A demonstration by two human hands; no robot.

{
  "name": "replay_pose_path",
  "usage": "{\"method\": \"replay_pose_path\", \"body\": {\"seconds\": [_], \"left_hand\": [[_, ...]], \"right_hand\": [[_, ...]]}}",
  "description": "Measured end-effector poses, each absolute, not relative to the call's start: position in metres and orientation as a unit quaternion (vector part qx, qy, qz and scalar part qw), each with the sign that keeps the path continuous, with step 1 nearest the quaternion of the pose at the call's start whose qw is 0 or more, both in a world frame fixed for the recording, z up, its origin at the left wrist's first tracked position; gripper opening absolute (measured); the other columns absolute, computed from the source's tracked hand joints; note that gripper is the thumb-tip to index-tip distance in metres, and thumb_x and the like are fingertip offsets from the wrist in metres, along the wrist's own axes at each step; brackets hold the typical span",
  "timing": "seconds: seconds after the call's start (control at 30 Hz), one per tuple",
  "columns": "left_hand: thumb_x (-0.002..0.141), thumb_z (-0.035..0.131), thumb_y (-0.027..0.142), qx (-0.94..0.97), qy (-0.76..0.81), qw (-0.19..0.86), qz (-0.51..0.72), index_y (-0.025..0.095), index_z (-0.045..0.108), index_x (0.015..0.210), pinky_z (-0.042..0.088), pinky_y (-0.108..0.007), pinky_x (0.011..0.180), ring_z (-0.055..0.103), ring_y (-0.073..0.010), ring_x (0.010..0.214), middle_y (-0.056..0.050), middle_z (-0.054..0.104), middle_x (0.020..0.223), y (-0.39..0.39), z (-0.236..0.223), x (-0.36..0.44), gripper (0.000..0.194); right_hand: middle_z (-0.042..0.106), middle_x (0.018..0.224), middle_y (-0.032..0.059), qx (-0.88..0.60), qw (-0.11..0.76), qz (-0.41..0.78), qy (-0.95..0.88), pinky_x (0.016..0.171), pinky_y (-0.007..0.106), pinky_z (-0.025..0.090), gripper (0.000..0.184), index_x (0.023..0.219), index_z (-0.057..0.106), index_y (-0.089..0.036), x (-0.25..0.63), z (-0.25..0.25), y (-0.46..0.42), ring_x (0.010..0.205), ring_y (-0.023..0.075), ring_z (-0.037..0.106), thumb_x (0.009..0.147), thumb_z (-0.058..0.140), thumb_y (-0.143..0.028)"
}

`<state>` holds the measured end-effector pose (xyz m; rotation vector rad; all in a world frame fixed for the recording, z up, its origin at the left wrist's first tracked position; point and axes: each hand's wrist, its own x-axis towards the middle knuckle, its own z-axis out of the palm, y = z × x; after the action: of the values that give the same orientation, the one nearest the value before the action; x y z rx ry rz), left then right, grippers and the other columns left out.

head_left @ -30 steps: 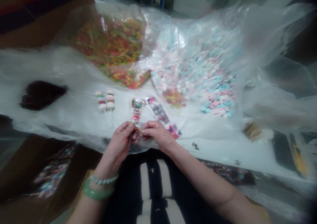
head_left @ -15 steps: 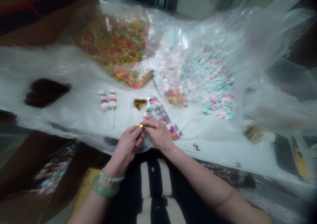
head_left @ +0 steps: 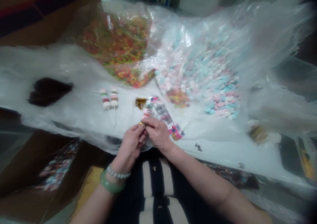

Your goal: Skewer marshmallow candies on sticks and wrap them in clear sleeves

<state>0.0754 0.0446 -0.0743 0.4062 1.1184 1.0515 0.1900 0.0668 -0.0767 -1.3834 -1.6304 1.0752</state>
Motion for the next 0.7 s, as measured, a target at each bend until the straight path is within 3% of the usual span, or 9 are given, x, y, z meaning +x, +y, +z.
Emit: {"method": "replay_pose_path", "body": {"seconds": [0.1,0.2,0.3,0.47,0.6,0.7], "left_hand": [[0.069,0.075,0.035,0.187,0.541,0.652,0.498,0.016,0.051,0.064,0.019,-0.017,0.035,0.032,-0.0029,0.035,0.007,0.045,0.046,0.043,-0.072,0.077,0.032],[0.068,0.074,0.032,0.168,0.544,0.638,0.518,0.017,0.049,0.064,0.019,-0.017,0.034,0.031,-0.0029,0.034,0.007,0.048,0.048,0.044,-0.068,0.079,0.03],[0.066,0.076,0.033,0.164,0.522,0.653,0.524,0.017,0.049,0.064,0.02,-0.017,0.034,0.031,-0.0024,0.033,0.006,0.051,0.049,0.046,-0.065,0.077,0.032],[0.064,0.08,0.041,0.207,0.464,0.757,0.41,0.016,0.053,0.063,0.015,-0.016,0.033,0.028,-0.002,0.03,0.005,0.047,0.043,0.041,-0.059,0.062,0.037],[0.062,0.081,0.041,0.256,0.392,0.829,0.306,0.013,0.065,0.071,0.013,-0.016,0.033,0.027,-0.002,0.031,0.004,0.045,0.043,0.036,-0.053,0.045,0.034],[0.064,0.077,0.04,0.296,0.378,0.843,0.242,0.015,0.064,0.061,0.009,-0.019,0.031,0.024,-0.0038,0.029,0.003,0.044,0.039,0.04,-0.042,0.029,0.029]], "right_hand": [[0.073,0.098,0.0003,-0.509,0.364,0.416,-0.66,0.091,0.033,0.048,0.032,0.103,0.07,-0.027,0.192,-0.076,0.065,0.096,0.0191,0.065,0.079,0.053,-0.015],[0.066,0.077,-0.0017,-0.542,0.408,0.435,-0.592,0.08,0.032,0.049,0.031,0.11,0.061,-0.024,0.189,-0.079,0.062,0.077,0.0171,0.063,0.08,0.056,-0.021],[0.055,0.061,-0.0072,-0.544,0.424,0.551,-0.47,0.066,0.028,0.047,0.033,0.104,0.056,-0.022,0.189,-0.079,0.064,0.061,0.014,0.057,0.073,0.064,-0.025],[0.061,0.069,-0.0053,-0.404,0.362,0.716,-0.439,0.062,0.026,0.047,0.042,0.101,0.063,-0.021,0.208,-0.059,0.07,0.061,0.012,0.056,0.061,0.076,-0.025],[0.067,0.078,0.0022,-0.351,0.302,0.66,-0.591,0.069,0.03,0.051,0.018,0.085,0.068,-0.019,0.221,-0.038,0.058,0.073,0.0169,0.062,0.073,0.071,-0.032],[0.068,0.075,0.0042,-0.334,0.324,0.487,-0.739,0.067,0.031,0.049,0.013,0.079,0.066,-0.019,0.221,-0.024,0.045,0.07,0.0173,0.061,0.083,0.06,-0.03]]}}
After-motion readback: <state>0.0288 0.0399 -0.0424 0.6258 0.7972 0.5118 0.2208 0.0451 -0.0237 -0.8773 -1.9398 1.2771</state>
